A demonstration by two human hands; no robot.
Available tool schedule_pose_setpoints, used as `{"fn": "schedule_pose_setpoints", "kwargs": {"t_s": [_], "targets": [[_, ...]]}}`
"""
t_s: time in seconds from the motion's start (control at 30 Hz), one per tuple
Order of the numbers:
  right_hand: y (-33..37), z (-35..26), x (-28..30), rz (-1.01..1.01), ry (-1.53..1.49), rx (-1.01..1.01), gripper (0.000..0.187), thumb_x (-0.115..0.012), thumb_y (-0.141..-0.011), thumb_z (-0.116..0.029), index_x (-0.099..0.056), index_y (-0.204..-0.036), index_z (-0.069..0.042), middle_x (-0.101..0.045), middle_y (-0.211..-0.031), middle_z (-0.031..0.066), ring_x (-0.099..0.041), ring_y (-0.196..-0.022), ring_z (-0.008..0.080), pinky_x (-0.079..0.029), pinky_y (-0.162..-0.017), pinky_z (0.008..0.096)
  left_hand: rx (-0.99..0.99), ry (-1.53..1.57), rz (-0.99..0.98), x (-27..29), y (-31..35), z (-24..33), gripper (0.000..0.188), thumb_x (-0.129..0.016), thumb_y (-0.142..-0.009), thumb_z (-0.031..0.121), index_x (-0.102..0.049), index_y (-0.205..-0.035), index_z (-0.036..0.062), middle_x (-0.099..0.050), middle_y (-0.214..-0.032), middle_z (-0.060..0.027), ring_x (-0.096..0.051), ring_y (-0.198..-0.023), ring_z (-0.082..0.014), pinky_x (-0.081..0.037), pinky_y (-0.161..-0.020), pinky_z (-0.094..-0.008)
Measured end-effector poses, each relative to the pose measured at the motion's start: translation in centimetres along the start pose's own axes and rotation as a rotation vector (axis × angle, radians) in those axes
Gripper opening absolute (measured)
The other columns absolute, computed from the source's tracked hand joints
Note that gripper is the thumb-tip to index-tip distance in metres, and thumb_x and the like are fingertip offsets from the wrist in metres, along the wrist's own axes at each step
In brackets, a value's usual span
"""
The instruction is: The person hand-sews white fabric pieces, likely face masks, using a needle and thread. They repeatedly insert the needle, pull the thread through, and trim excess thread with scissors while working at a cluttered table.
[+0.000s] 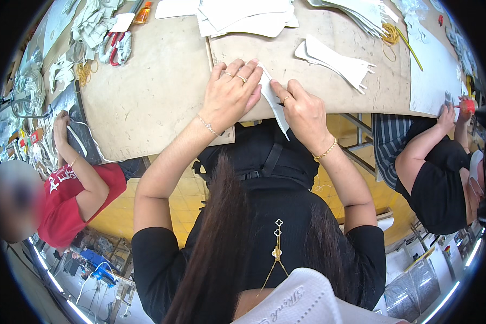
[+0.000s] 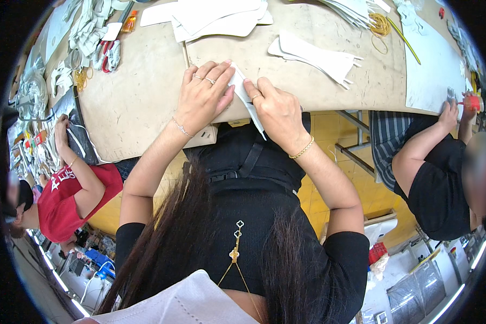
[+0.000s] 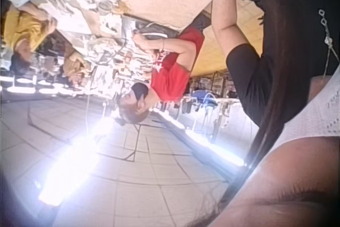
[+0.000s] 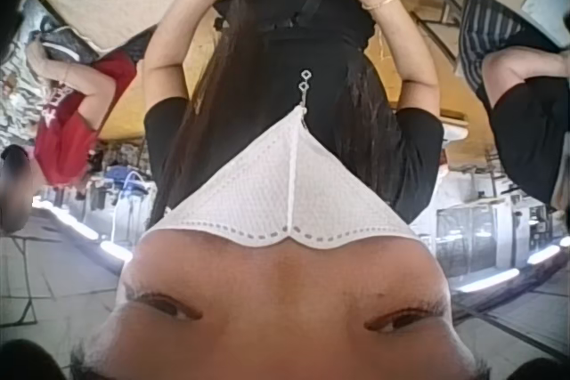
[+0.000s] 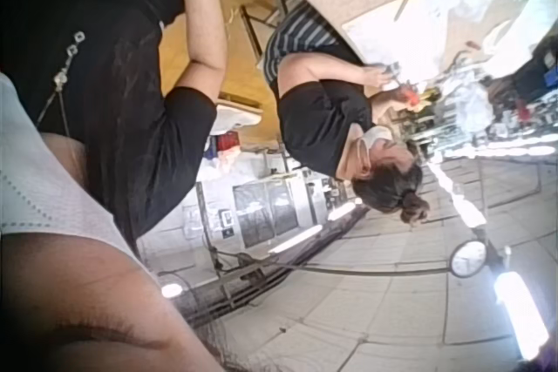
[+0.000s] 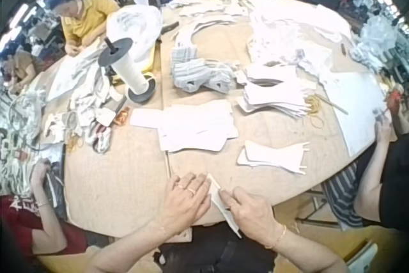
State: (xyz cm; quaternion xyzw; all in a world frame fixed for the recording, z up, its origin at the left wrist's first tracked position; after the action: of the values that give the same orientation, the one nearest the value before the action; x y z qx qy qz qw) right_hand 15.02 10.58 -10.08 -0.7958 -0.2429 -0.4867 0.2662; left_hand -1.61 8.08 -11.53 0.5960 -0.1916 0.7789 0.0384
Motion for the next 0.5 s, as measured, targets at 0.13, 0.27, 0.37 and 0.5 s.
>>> {"fn": "schedule_pose_setpoints", "kwargs": {"t_s": [0.13, 0.27, 0.37, 0.5], "targets": [[-0.2, -0.1, 0.3, -0.015, 0.018, 0.019, 0.041, -0.065, -0.079, 0.001, -0.074, -0.118, -0.009, -0.052, -0.081, 0.0069, -0.062, -0.06, 0.022, -0.053, -0.056, 0.0339, -0.012, 0.012, 0.018, -0.1, -0.1, 0.0, 0.039, -0.071, -0.087, 0.025, -0.066, -0.122, 0.009, -0.065, -0.126, -0.0064, -0.058, -0.115, -0.0235, -0.042, -0.096, -0.0466], [-0.3, -0.3, 0.4, -0.051, 0.057, 0.02, 0.038, -0.065, -0.081, -0.002, -0.073, -0.118, -0.009, -0.052, -0.083, 0.0068, -0.062, -0.061, 0.0216, -0.053, -0.056, 0.0337, 0.036, 0.041, 0.006, 0.2, -0.3, -0.8, 0.042, -0.071, -0.087, 0.026, -0.065, -0.125, 0.0095, -0.062, -0.126, -0.0057, -0.057, -0.115, -0.0229, -0.041, -0.095, -0.048], [-0.2, -0.4, 0.5, -0.05, 0.051, 0.018, 0.038, -0.065, -0.081, -0.003, -0.073, -0.118, -0.009, -0.052, -0.084, 0.0069, -0.063, -0.062, 0.0215, -0.052, -0.055, 0.034, 0.194, -0.071, 0.008, 0.4, -0.3, -1.0, 0.046, -0.072, -0.086, 0.027, -0.062, -0.128, 0.0097, -0.061, -0.124, -0.0062, -0.056, -0.112, -0.0237, -0.04, -0.093, -0.0481], [-0.1, -0.2, 0.2, -0.061, 0.055, 0.009, 0.035, -0.065, -0.081, -0.005, -0.072, -0.115, -0.008, -0.052, -0.086, 0.0068, -0.064, -0.064, 0.0208, -0.053, -0.056, 0.0331, 0.183, -0.032, 0.126, 0.4, 0.2, 0.6, 0.048, -0.069, -0.085, 0.02, -0.059, -0.131, 0.009, -0.061, -0.129, -0.0085, -0.056, -0.122, -0.0254, -0.04, -0.102, -0.0491]]}}
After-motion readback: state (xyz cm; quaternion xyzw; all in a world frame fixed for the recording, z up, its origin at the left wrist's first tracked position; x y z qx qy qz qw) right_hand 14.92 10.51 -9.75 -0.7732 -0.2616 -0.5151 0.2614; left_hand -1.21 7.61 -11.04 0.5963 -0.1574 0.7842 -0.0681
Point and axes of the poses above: each hand's wrist, its own y-axis away from the middle knuckle, its own x-axis out of the back of the hand, z = x × y, the point moved 4 cm from there along -y, towards the middle knuckle
